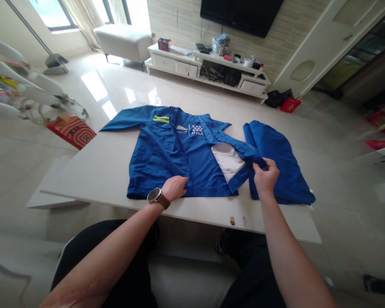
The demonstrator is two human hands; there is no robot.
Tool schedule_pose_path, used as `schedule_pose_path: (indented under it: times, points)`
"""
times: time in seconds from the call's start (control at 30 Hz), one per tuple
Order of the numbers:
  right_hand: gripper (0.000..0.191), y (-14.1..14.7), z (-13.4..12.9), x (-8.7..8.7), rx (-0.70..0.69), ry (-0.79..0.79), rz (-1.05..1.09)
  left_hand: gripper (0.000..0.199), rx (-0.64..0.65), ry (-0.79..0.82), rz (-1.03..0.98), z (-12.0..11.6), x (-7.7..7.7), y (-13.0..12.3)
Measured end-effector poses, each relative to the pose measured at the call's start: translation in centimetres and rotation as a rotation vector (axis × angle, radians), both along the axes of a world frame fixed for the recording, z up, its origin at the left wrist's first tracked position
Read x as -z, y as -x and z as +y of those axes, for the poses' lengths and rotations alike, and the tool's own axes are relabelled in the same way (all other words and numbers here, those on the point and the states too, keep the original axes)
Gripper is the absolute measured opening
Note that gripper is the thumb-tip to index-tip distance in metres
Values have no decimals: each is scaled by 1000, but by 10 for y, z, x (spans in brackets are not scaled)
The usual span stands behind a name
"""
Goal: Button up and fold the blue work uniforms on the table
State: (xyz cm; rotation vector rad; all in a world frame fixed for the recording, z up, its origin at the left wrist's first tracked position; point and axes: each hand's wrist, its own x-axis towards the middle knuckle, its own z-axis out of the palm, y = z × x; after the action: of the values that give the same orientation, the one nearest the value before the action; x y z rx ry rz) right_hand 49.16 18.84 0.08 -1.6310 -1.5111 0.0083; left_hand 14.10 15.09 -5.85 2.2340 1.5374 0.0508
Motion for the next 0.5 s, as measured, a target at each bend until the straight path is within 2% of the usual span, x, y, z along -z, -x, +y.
schedule_pose_path:
  times: [0.07, 0.13, 0.2, 0.23, 0.3, 0.33, 0.4, 0.5]
  points:
    - [15, 26, -4, 0, -110, -105, 26, 23, -101, 46, -97, 4, -10, -6]
    - [18, 53, -9, 2, -340, -81, -15, 24, -263, 161, -339, 10, -19, -12]
    - [35, 71, -12, 6, -557, 13, -40, 33, -457, 341, -678, 19, -22, -17]
    - [48, 75, -12, 9, -607, 63, -25, 38, -547, 425, -836, 23, -22, -20]
    - [70, 76, -10, 19, -576, 165, 45, 47, -672, 530, -1045, 30, -18, -23]
    - [73, 74, -8, 24, -536, 222, 69, 48, -706, 546, -1087, 32, -16, -25]
    - [64, 71, -8, 34, -514, 339, 18, 45, -746, 541, -1095, 34, -12, -26]
    - [46, 75, -15, 41, -616, 429, -229, 40, -759, 533, -1104, 33, -10, -27]
